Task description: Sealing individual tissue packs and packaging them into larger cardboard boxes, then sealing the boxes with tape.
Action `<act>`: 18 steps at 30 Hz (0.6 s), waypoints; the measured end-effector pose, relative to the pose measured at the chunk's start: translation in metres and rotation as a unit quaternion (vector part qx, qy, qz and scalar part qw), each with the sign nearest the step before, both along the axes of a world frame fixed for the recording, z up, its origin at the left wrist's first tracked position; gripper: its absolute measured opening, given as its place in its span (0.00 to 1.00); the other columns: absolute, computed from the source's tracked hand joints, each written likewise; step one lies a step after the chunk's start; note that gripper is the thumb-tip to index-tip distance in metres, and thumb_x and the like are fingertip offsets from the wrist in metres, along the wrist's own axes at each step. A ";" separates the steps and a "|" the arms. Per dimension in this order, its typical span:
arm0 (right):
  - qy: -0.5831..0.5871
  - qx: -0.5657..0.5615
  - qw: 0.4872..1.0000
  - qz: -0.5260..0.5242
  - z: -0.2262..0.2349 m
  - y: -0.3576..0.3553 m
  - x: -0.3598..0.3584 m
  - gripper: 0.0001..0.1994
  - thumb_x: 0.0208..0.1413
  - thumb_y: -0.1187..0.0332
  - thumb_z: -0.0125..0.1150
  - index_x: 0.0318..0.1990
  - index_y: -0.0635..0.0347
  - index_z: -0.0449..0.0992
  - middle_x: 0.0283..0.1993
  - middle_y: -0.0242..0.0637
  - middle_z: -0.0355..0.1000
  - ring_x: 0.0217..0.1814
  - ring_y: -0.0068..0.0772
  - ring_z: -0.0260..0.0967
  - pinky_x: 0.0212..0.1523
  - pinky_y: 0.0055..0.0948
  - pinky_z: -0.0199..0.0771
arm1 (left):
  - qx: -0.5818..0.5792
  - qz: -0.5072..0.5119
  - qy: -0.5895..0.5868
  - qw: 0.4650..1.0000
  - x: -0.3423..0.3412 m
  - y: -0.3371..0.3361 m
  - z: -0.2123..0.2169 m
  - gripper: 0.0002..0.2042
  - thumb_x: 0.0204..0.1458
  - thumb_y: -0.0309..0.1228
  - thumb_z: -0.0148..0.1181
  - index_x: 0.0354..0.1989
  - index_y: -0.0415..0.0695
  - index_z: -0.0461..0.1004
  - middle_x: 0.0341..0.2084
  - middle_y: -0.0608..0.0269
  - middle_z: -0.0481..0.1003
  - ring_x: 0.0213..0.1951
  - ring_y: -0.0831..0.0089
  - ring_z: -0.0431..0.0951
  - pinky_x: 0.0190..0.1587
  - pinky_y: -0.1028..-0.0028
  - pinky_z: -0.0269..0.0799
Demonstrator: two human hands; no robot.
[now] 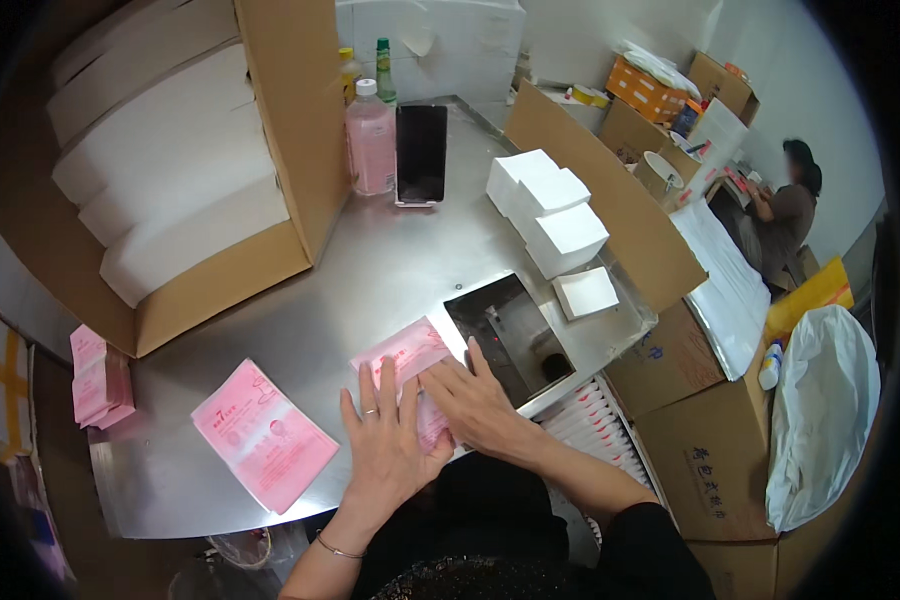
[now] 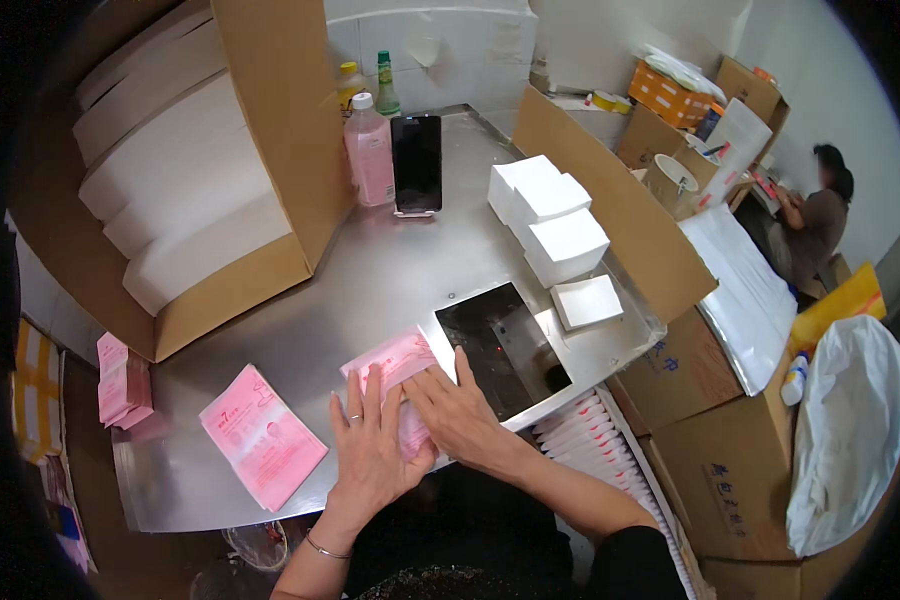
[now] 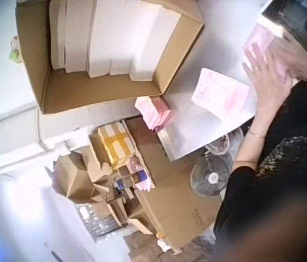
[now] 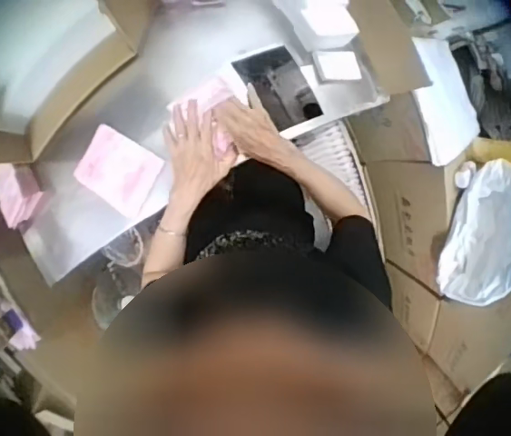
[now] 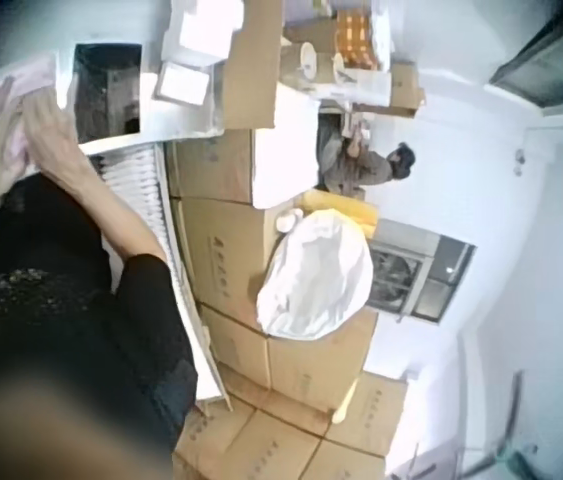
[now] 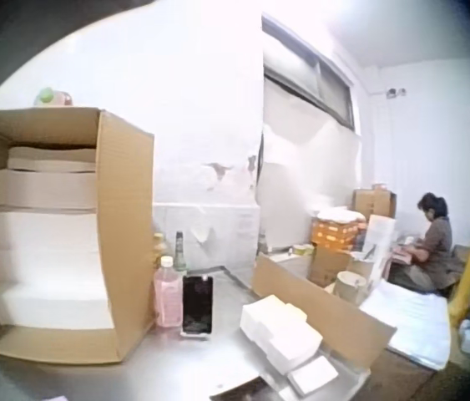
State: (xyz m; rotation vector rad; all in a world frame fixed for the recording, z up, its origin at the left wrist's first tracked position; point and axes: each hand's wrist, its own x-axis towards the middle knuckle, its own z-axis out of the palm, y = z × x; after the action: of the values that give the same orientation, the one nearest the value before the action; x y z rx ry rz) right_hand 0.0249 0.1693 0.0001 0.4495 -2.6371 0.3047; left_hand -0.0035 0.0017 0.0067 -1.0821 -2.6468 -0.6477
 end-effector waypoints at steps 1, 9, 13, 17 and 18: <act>-0.002 -0.001 1.000 -0.001 -0.004 0.000 -0.005 0.17 0.47 0.72 0.60 0.46 0.66 0.72 0.47 0.42 0.70 0.55 0.45 0.69 0.64 0.65 0.54 | -0.009 0.003 -0.008 1.000 0.002 0.003 0.002 0.39 0.41 0.48 0.67 0.62 0.39 0.64 0.68 0.38 0.54 0.69 0.37 0.51 0.62 0.31 0.47; -0.068 -0.202 0.974 0.070 0.017 0.006 -0.002 0.15 0.49 0.74 0.57 0.47 0.59 0.72 0.46 0.39 0.71 0.54 0.40 0.71 0.67 0.56 0.55 | -0.031 0.008 -0.021 0.999 -0.004 -0.007 0.002 0.36 0.40 0.52 0.68 0.56 0.43 0.72 0.62 0.44 0.61 0.68 0.40 0.51 0.60 0.28 0.43; -0.044 -0.088 0.995 0.034 0.014 0.011 -0.003 0.18 0.48 0.73 0.59 0.48 0.63 0.71 0.49 0.41 0.70 0.56 0.42 0.69 0.63 0.57 0.59 | -0.008 0.005 0.018 1.000 0.001 0.001 0.000 0.35 0.40 0.53 0.68 0.57 0.45 0.73 0.60 0.45 0.63 0.65 0.40 0.56 0.61 0.29 0.44; -0.006 -0.031 0.999 0.022 0.005 0.001 -0.005 0.17 0.49 0.74 0.58 0.48 0.67 0.72 0.53 0.50 0.70 0.61 0.48 0.67 0.67 0.57 0.55 | -0.007 0.000 -0.019 1.000 0.002 0.001 0.004 0.35 0.41 0.52 0.69 0.57 0.45 0.72 0.61 0.43 0.61 0.66 0.39 0.55 0.62 0.30 0.43; -0.008 -0.024 1.000 0.011 0.000 0.001 -0.006 0.15 0.49 0.73 0.58 0.46 0.66 0.72 0.49 0.46 0.69 0.57 0.46 0.67 0.67 0.58 0.54 | 0.005 -0.010 -0.025 1.000 0.004 0.001 0.005 0.35 0.41 0.51 0.69 0.57 0.45 0.72 0.62 0.43 0.60 0.66 0.39 0.55 0.62 0.29 0.43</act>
State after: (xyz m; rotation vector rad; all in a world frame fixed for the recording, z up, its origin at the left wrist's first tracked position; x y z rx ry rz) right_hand 0.0192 0.1704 0.0004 0.4614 -2.6369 0.3789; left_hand 0.0006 0.0026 0.0119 -1.1039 -2.6749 -0.7001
